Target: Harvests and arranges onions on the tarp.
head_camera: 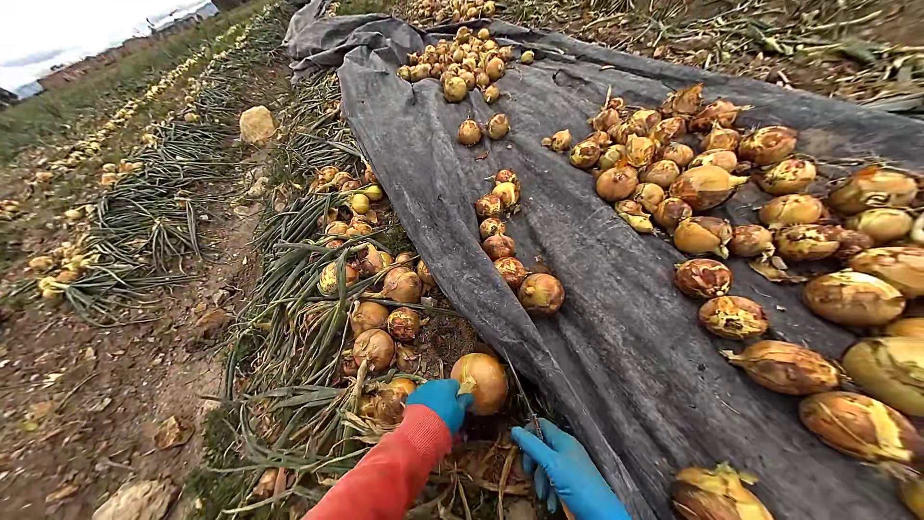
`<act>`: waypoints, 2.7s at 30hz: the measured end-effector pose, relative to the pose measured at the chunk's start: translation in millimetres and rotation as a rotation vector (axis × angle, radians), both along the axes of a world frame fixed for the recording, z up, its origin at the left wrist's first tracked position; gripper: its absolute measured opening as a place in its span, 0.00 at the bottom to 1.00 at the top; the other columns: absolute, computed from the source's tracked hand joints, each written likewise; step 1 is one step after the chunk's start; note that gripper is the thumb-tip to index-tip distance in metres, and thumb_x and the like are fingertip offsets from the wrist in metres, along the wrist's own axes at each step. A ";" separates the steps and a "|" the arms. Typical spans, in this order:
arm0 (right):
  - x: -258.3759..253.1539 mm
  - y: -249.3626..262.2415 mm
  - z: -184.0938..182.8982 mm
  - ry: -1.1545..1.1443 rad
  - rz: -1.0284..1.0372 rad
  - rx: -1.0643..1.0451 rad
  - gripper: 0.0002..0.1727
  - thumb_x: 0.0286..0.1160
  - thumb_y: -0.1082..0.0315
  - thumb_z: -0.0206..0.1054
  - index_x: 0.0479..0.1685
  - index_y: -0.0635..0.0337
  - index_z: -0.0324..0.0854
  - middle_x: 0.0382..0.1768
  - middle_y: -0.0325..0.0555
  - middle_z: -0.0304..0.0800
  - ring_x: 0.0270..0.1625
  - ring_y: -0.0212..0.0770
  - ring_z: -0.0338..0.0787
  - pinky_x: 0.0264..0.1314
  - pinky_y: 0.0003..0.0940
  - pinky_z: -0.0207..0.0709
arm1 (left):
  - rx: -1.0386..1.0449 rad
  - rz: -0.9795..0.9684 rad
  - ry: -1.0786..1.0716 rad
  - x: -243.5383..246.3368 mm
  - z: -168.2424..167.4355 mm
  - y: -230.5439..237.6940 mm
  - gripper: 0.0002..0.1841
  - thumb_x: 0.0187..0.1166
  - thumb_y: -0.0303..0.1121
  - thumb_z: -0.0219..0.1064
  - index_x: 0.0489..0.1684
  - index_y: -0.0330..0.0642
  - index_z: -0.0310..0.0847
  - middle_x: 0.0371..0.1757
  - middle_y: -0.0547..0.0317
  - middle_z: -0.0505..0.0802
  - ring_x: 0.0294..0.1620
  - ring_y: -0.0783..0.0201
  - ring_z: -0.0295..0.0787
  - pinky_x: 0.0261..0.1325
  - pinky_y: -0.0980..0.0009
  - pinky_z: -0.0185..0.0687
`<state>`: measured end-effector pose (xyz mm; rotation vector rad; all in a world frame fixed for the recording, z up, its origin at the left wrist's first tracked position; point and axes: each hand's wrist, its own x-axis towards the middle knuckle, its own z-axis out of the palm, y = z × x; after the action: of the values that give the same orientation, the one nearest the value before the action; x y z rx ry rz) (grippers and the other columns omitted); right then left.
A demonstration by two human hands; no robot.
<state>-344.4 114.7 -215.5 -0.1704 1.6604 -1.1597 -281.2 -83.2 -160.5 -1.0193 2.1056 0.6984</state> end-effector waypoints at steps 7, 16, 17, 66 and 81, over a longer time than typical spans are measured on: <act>13.4 0.8 -17.6 -0.264 0.134 0.064 0.32 0.90 0.39 0.50 0.38 0.60 0.80 0.13 0.37 0.69 0.12 0.35 0.70 0.17 0.32 0.72 | 0.008 -0.015 0.452 21.6 58.3 27.6 0.19 0.93 0.38 0.50 0.59 0.36 0.86 0.41 0.46 0.93 0.46 0.50 0.91 0.59 0.47 0.83; -3.4 11.4 31.8 -0.345 -0.187 -0.405 0.37 0.88 0.32 0.33 0.24 0.49 0.72 0.10 0.31 0.69 0.08 0.27 0.67 0.09 0.21 0.63 | -0.289 -0.494 0.280 24.3 91.4 69.1 0.18 0.92 0.33 0.49 0.62 0.34 0.85 0.55 0.36 0.94 0.54 0.35 0.94 0.51 0.37 0.86; -6.9 10.7 33.6 -0.215 -0.184 -0.415 0.36 0.84 0.29 0.39 0.27 0.49 0.73 0.11 0.30 0.69 0.08 0.27 0.67 0.09 0.21 0.64 | -0.375 -0.454 0.270 11.7 97.0 48.0 0.17 0.91 0.30 0.51 0.61 0.35 0.85 0.55 0.37 0.93 0.55 0.36 0.94 0.51 0.37 0.86; -31.0 6.4 58.2 0.145 -0.480 -0.617 0.41 0.62 0.13 0.48 0.20 0.43 0.72 0.08 0.27 0.67 0.07 0.24 0.67 0.08 0.19 0.64 | -0.676 -0.376 -0.045 -23.7 73.6 -43.0 0.26 0.79 0.33 0.70 0.76 0.35 0.77 0.75 0.33 0.82 0.82 0.32 0.71 0.81 0.32 0.62; -0.2 -2.4 11.4 -0.061 0.046 -0.265 0.39 0.55 0.29 0.74 0.48 0.56 0.77 0.22 0.30 0.73 0.19 0.28 0.71 0.23 0.29 0.70 | 0.396 0.421 0.799 61.2 17.8 31.2 0.36 0.54 0.48 0.79 0.60 0.31 0.81 0.46 0.60 0.95 0.48 0.72 0.93 0.56 0.68 0.90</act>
<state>-344.6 112.3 -204.2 -0.3350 1.4381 -1.3339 -220.0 -51.9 -142.7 -1.0632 2.2285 1.9037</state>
